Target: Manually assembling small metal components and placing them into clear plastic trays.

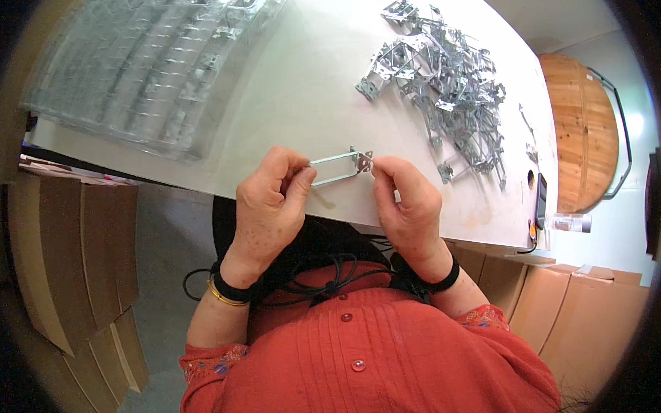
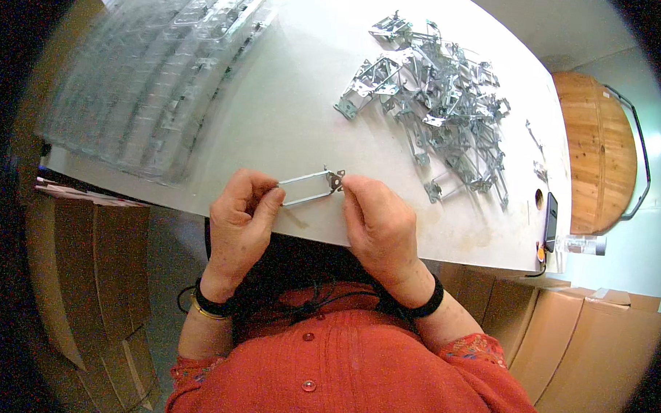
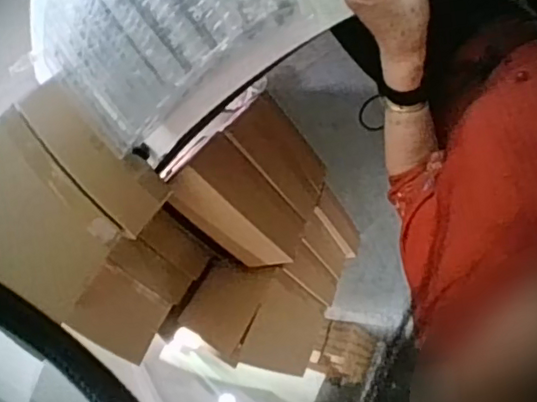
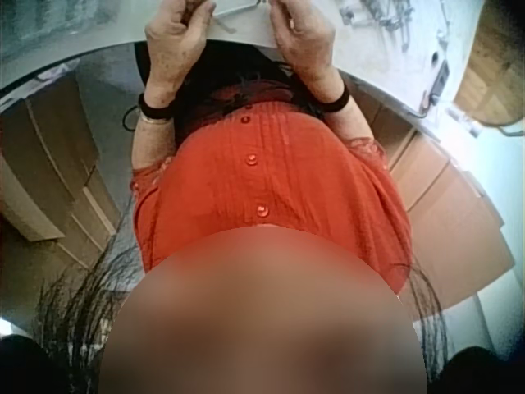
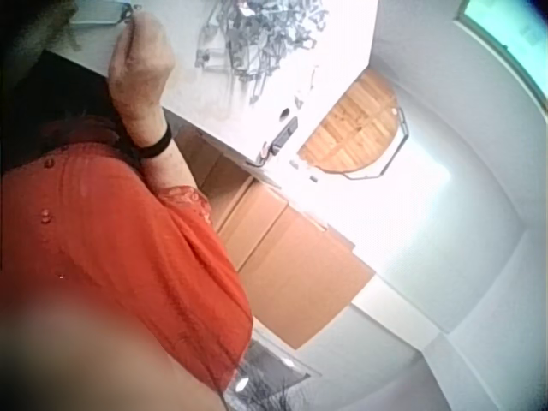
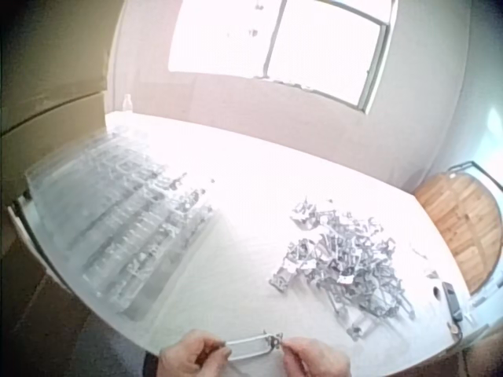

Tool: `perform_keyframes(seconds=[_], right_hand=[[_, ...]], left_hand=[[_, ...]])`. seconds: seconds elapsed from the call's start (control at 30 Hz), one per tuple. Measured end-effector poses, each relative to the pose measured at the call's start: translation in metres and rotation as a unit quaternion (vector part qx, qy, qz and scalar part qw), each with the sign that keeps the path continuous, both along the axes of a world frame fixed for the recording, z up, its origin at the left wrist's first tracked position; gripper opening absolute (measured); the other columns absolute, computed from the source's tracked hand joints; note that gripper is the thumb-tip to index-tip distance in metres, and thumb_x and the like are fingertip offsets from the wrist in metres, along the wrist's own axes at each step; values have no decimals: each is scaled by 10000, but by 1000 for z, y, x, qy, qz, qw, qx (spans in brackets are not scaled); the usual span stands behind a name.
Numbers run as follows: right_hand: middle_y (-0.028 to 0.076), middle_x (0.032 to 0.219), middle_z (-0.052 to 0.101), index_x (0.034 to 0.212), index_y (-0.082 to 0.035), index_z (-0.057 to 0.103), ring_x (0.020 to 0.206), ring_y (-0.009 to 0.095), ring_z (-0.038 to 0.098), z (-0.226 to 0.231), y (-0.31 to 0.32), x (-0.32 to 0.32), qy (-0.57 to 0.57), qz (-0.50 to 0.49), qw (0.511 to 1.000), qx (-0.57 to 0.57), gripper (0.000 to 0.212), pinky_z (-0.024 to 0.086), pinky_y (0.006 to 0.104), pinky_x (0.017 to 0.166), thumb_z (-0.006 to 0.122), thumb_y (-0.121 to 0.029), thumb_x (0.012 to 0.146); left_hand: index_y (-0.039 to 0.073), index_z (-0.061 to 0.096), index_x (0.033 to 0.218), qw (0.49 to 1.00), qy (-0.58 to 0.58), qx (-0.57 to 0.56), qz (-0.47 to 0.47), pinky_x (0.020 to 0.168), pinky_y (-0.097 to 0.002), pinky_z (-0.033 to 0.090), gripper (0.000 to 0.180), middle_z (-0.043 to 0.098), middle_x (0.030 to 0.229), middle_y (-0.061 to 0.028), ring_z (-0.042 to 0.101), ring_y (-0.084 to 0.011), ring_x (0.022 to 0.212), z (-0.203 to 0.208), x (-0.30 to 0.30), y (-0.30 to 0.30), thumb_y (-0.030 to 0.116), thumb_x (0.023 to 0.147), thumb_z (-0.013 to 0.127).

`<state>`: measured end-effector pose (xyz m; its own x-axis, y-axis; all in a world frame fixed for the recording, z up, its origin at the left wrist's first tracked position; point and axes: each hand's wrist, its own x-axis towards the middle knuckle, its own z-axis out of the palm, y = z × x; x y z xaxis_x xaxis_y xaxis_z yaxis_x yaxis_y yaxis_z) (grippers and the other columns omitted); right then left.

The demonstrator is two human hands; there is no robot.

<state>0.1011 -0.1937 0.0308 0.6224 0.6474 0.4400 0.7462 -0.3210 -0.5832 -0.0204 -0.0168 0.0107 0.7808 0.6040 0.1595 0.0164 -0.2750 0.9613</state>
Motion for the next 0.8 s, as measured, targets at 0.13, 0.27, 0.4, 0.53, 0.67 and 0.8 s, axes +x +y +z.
perform_keyframes(seconds=[0.13, 0.27, 0.4, 0.53, 0.67, 0.8], right_hand=[[190, 958, 720, 1105, -19, 676, 841, 375, 720, 1, -4, 1, -7, -9, 1000, -27, 204, 574, 425, 726, 691, 33, 908], [189, 958, 720, 1098, -22, 673, 848, 376, 720, 0, -2, 1, -12, 1, 1000, -13, 204, 573, 425, 732, 689, 38, 904], [188, 950, 719, 1089, -23, 670, 839, 374, 719, 0, -5, 0, -3, -19, 999, -40, 201, 572, 424, 729, 692, 41, 899], [182, 936, 716, 1073, -24, 668, 817, 369, 713, 1, -6, -3, -13, -13, 1000, -16, 191, 569, 424, 720, 697, 39, 895], [179, 932, 714, 1059, -27, 668, 800, 364, 706, -2, -6, 0, -25, -6, 1000, -5, 182, 563, 425, 708, 699, 38, 892], [174, 907, 711, 1055, -30, 670, 771, 357, 703, 0, -6, -3, -22, -13, 1000, 8, 183, 555, 426, 684, 703, 41, 890]], left_hand=[[23, 624, 968, 1000, -3, 7, -2, 597, -281, 475, 89, 601, 712, -52, 567, -108, 621, 1, 0, -1, 35, 962, 712], [21, 623, 972, 1000, 1, -3, -4, 601, -281, 478, 90, 604, 714, -56, 577, -108, 629, 3, 0, -1, 37, 963, 711], [20, 620, 976, 1000, -17, 6, -7, 602, -281, 479, 94, 605, 713, -59, 580, -106, 632, -2, 1, 0, 40, 964, 711], [30, 649, 990, 1000, 13, -13, -6, 626, -240, 451, 81, 604, 756, 24, 536, -55, 693, 0, -1, -1, 60, 974, 723], [31, 648, 997, 1000, 15, -2, -10, 627, -241, 455, 81, 598, 752, 28, 537, -51, 692, 0, -1, -1, 64, 978, 720], [32, 647, 1004, 1000, 11, -5, -8, 632, -241, 461, 86, 604, 756, 27, 543, -51, 695, -1, -2, -1, 65, 978, 721]])
